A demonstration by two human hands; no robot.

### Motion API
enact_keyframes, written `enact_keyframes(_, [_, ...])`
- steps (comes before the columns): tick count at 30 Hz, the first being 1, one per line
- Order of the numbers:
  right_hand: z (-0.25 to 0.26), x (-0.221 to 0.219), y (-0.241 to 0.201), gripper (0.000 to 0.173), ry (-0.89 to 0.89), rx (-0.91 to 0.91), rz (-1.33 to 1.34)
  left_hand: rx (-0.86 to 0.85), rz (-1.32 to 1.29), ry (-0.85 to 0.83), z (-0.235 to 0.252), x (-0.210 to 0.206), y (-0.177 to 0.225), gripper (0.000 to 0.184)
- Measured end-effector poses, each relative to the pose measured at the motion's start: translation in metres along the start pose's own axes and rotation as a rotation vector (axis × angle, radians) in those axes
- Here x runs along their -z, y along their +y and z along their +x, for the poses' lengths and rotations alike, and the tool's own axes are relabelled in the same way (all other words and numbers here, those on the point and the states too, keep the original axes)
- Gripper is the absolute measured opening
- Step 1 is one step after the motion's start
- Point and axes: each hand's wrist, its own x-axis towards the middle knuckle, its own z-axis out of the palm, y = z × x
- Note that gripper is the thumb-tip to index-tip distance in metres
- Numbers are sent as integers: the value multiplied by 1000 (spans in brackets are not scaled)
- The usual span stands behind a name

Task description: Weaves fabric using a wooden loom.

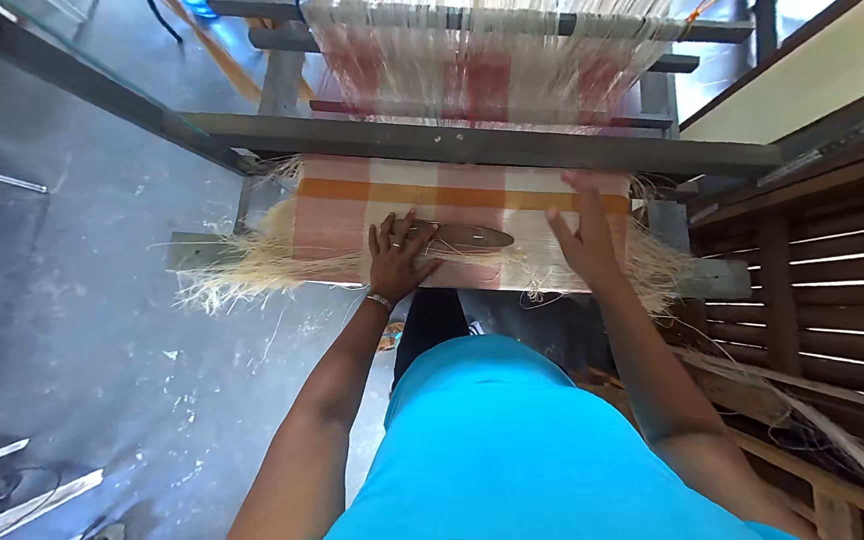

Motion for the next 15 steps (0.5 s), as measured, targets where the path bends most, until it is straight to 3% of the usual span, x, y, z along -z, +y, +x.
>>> enact_keyframes(6, [-98, -58, 43, 119, -8, -60, -258, 54, 20, -109, 7, 18, 10, 74])
enact_keyframes(8, [-106, -79, 57, 111, 10, -69, -317, 54, 15, -200, 12, 35, 13, 84])
enact_keyframes(11, [-104, -93, 72, 84, 35, -31, -374, 57, -39, -392, 25, 60, 10, 93])
enact_keyframes(15, [-105, -91, 80, 60, 28, 25, -340, 69, -102, -501, 52, 73, 0, 75])
